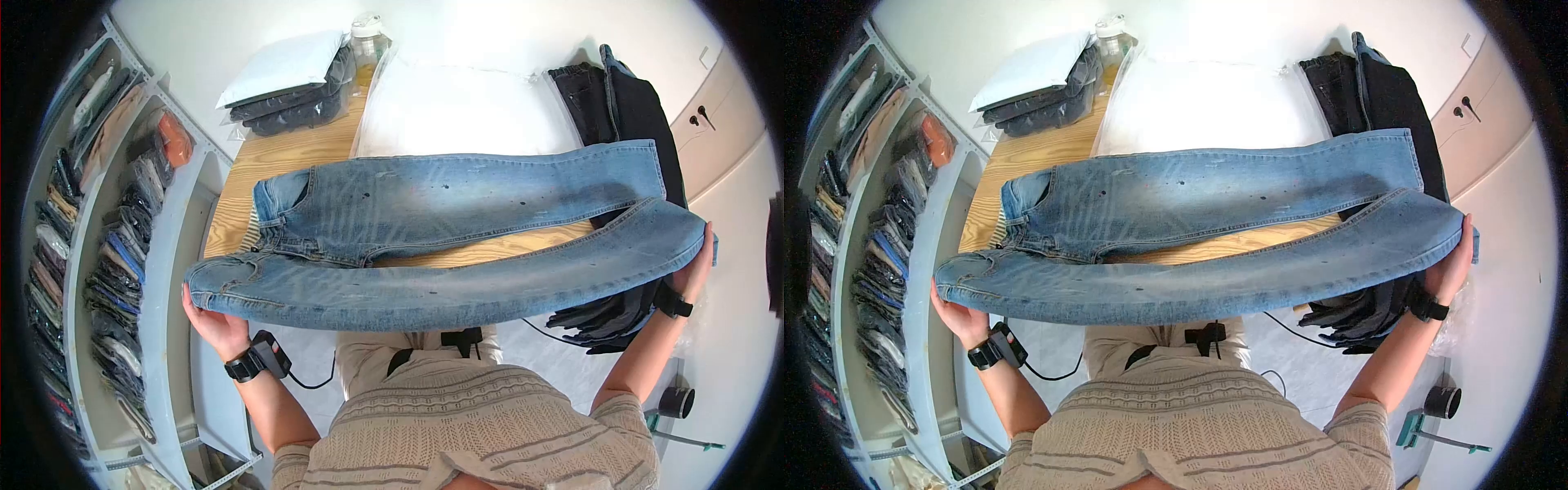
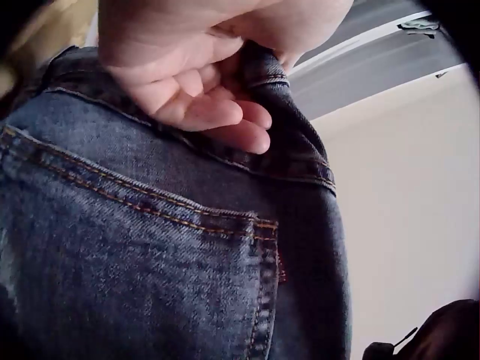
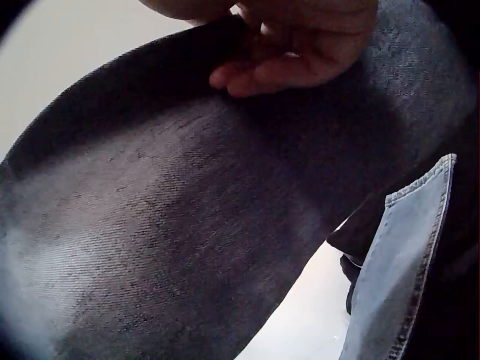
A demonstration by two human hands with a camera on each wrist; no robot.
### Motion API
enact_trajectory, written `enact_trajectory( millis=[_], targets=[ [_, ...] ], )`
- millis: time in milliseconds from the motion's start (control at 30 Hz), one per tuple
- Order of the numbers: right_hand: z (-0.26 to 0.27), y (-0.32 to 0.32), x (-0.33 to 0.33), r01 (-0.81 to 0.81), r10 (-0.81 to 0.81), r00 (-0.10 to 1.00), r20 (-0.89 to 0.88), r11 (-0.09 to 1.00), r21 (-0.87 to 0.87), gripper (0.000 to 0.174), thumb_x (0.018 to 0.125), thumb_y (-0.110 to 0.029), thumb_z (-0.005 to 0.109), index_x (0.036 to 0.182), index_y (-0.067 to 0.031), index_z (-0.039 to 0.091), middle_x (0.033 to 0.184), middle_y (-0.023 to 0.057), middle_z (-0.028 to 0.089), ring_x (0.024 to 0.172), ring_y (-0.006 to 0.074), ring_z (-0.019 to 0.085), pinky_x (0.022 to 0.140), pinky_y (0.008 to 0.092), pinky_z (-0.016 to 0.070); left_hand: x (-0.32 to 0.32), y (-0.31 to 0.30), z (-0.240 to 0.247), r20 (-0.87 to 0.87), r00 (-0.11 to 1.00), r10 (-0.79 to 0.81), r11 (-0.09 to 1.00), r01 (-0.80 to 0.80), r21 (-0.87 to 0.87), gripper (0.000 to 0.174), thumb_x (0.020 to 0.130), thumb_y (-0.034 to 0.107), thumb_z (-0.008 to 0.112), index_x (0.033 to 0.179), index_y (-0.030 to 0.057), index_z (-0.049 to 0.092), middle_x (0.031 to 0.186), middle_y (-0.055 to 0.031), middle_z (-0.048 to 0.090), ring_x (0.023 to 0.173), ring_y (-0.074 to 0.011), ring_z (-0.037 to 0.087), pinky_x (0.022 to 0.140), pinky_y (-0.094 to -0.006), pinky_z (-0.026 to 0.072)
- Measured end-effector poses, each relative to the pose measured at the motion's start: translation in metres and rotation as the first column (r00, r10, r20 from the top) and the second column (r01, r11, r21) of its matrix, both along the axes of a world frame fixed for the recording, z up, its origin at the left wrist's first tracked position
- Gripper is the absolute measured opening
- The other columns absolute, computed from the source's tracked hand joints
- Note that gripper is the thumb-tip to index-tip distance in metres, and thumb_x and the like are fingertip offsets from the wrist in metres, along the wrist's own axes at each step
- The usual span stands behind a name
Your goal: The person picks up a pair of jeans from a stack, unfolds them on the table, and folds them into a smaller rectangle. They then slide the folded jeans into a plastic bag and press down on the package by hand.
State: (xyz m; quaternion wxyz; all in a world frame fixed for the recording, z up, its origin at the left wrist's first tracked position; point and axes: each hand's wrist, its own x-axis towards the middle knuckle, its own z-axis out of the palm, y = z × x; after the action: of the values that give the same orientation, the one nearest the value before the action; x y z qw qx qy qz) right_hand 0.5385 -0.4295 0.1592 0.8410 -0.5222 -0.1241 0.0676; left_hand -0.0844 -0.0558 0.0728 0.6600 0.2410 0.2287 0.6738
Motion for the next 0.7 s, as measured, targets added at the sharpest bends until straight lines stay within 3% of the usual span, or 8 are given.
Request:
enact_trajectory(
  millis=[267,367,433,467,533,600,667,700],
  targets=[
    [-0.043,-0.029,-0.008,0.069,-0.068,0.998,0.011,0.989,-0.132,0.036,0.092,-0.035,0.056,0.104,-0.0011,0.061,0.102,0.0106,0.064,0.093,0.0207,0.061,0.084,0.0324,0.0473,-0.016,-0.028,-0.025,-0.069,0.996,0.053,0.995,-0.058,-0.081,0.046,0.091,0.039,0.045,0.118,0.0037,0.057,0.116,-0.0101,0.062,0.107,-0.0278,0.057,0.094,-0.0429,0.0430],
    [-0.066,-0.040,-0.027,0.017,-0.033,0.997,-0.070,0.975,-0.221,0.030,0.091,-0.023,0.058,0.107,0.0022,0.060,0.101,0.0075,0.063,0.095,0.0173,0.058,0.085,0.0302,0.0445,-0.049,-0.041,-0.061,-0.157,0.980,0.123,0.978,-0.146,-0.146,0.045,0.088,0.035,0.047,0.118,0.0024,0.056,0.116,-0.0107,0.061,0.107,-0.0280,0.057,0.094,-0.0428,0.0433],
    [-0.083,-0.053,-0.034,0.038,-0.064,0.995,-0.073,0.947,-0.318,0.029,0.090,-0.022,0.059,0.107,0.0020,0.060,0.101,0.0076,0.063,0.095,0.0176,0.058,0.086,0.0304,0.0441,-0.074,-0.050,-0.087,-0.291,0.954,-0.068,0.983,0.014,-0.184,0.044,0.084,0.032,0.053,0.114,0.0018,0.058,0.114,-0.0108,0.062,0.104,-0.0271,0.059,0.092,-0.0415,0.0456],
    [-0.093,-0.060,-0.034,0.070,-0.104,0.992,-0.065,0.911,-0.406,0.029,0.090,-0.021,0.060,0.107,0.0019,0.060,0.102,0.0077,0.063,0.095,0.0179,0.058,0.086,0.0306,0.0437,-0.087,-0.052,-0.101,-0.299,0.952,-0.060,0.982,0.003,-0.189,0.044,0.084,0.032,0.053,0.114,0.0018,0.058,0.114,-0.0108,0.062,0.104,-0.0271,0.059,0.092,-0.0415,0.0456],
    [-0.107,-0.075,-0.022,0.018,-0.068,0.991,-0.112,0.917,-0.399,0.027,0.089,-0.019,0.061,0.107,0.0013,0.059,0.103,0.0085,0.062,0.095,0.0178,0.057,0.085,0.0305,0.0440,-0.106,-0.056,-0.123,-0.360,0.921,-0.148,0.928,0.003,-0.374,0.039,0.079,0.017,0.059,0.115,0.0017,0.057,0.114,-0.0115,0.062,0.103,-0.0266,0.060,0.088,-0.0399,0.0485],
    [-0.105,-0.080,-0.017,-0.023,-0.077,0.978,-0.193,0.883,-0.469,0.025,0.089,-0.018,0.061,0.106,0.0006,0.059,0.104,0.0084,0.062,0.095,0.0173,0.057,0.084,0.0300,0.0441,-0.109,-0.052,-0.133,-0.347,0.922,-0.174,0.930,0.039,-0.365,0.035,0.077,0.009,0.060,0.112,0.0025,0.057,0.109,-0.0109,0.063,0.096,-0.0257,0.062,0.084,-0.0375,0.0514],
    [-0.085,-0.069,-0.014,0.033,-0.071,0.995,-0.067,0.893,-0.450,0.024,0.091,-0.020,0.060,0.107,-0.0014,0.059,0.104,0.0079,0.063,0.095,0.0166,0.059,0.085,0.0312,0.0451,-0.107,-0.045,-0.132,-0.475,0.858,-0.197,0.940,0.028,-0.339,0.037,0.077,0.006,0.059,0.114,0.0014,0.055,0.108,-0.0112,0.063,0.093,-0.0253,0.063,0.081,-0.0359,0.0525],
    [-0.071,-0.058,-0.012,-0.025,0.022,1.000,-0.014,0.941,-0.338,0.027,0.093,-0.022,0.058,0.109,-0.0016,0.059,0.107,0.0088,0.064,0.098,0.0170,0.058,0.088,0.0322,0.0447,-0.102,-0.041,-0.129,-0.447,0.878,-0.169,0.950,0.026,-0.310,0.040,0.078,0.008,0.060,0.117,-0.0002,0.053,0.110,-0.0114,0.063,0.095,-0.0250,0.063,0.083,-0.0372,0.0520]
  ],
)
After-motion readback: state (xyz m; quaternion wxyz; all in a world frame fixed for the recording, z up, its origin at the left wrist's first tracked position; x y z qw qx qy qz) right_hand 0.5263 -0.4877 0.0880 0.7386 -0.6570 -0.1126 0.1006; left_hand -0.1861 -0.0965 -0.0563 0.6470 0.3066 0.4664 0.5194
